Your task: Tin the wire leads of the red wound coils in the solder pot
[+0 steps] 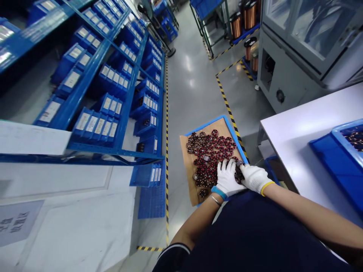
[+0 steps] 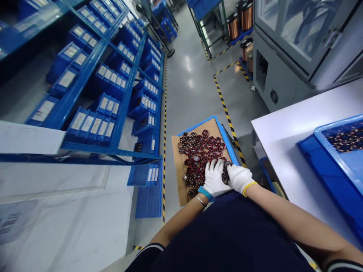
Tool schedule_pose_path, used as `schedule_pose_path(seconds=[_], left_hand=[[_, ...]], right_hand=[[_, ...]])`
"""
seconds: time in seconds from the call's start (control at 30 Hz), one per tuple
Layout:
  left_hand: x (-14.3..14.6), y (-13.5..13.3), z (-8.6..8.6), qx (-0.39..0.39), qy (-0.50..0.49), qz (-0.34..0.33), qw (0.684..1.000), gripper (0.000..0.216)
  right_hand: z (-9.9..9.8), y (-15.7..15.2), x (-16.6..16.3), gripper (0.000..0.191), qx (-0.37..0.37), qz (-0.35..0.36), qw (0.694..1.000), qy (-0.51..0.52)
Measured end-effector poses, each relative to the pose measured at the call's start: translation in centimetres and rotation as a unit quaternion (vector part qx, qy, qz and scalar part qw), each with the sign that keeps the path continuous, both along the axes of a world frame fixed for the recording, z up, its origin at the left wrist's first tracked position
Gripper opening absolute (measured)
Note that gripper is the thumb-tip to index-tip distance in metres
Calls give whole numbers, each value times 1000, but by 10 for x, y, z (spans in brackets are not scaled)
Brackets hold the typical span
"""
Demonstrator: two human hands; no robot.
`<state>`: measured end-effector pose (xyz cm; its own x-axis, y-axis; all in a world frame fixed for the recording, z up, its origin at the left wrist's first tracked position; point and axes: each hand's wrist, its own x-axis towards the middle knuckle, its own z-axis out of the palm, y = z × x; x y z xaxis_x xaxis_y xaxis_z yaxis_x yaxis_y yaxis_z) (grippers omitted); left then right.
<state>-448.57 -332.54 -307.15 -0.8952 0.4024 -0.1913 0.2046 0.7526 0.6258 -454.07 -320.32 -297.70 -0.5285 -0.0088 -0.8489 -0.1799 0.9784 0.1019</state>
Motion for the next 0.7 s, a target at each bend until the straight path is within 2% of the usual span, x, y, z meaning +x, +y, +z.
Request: schedule_pose_path(seconds=[0.2,0.33,0.43,0.5,0.6,0.7], left_hand=[[-16,0,5,-10,1,5,1000,100],[-27,-3,10,-39,10,-4,999,102],[-21,-1,7,-41,27,-10,999,108],[-9,3,-2,-22,38,-19,999,109],[8,11,-22,8,55,-58,997,93],[17,16,-38,-1,73,-75,994,83]], right_hand=[[1,8,9,39,-39,9,999,32],[-9,22,15,34,-92,12,994,49],[-18,25,17,37,-129,5,990,61],[-17,26,19,42,-155,-2,986,64],[4,37,23,48,-182,-17,981,71],[51,78,37,48,-216,-43,964,146]])
